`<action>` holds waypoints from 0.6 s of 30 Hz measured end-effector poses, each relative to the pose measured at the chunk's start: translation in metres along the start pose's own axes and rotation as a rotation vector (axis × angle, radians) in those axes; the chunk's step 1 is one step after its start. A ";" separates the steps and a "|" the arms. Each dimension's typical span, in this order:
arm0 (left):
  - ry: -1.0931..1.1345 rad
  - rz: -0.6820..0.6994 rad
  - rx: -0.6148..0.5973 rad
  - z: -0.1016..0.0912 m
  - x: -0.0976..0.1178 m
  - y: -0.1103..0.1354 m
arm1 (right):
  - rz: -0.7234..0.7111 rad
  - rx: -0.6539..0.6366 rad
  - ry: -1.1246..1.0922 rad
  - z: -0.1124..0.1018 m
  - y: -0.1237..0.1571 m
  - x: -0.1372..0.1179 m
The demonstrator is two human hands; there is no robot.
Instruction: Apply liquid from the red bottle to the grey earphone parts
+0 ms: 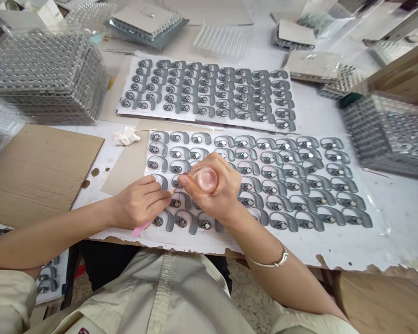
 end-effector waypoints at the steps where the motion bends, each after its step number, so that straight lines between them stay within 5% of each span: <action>1: 0.000 -0.003 0.000 0.000 0.000 0.000 | -0.001 -0.002 0.000 0.000 0.000 0.000; 18: 0.014 -0.033 0.011 0.001 -0.001 0.001 | -0.036 0.041 0.022 -0.008 0.000 -0.002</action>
Point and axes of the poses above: each hand's wrist, its own y-axis away from the middle knuckle, its own z-axis out of the palm, x = y × z, the point moved 4 cm from there along -y, towards the middle knuckle
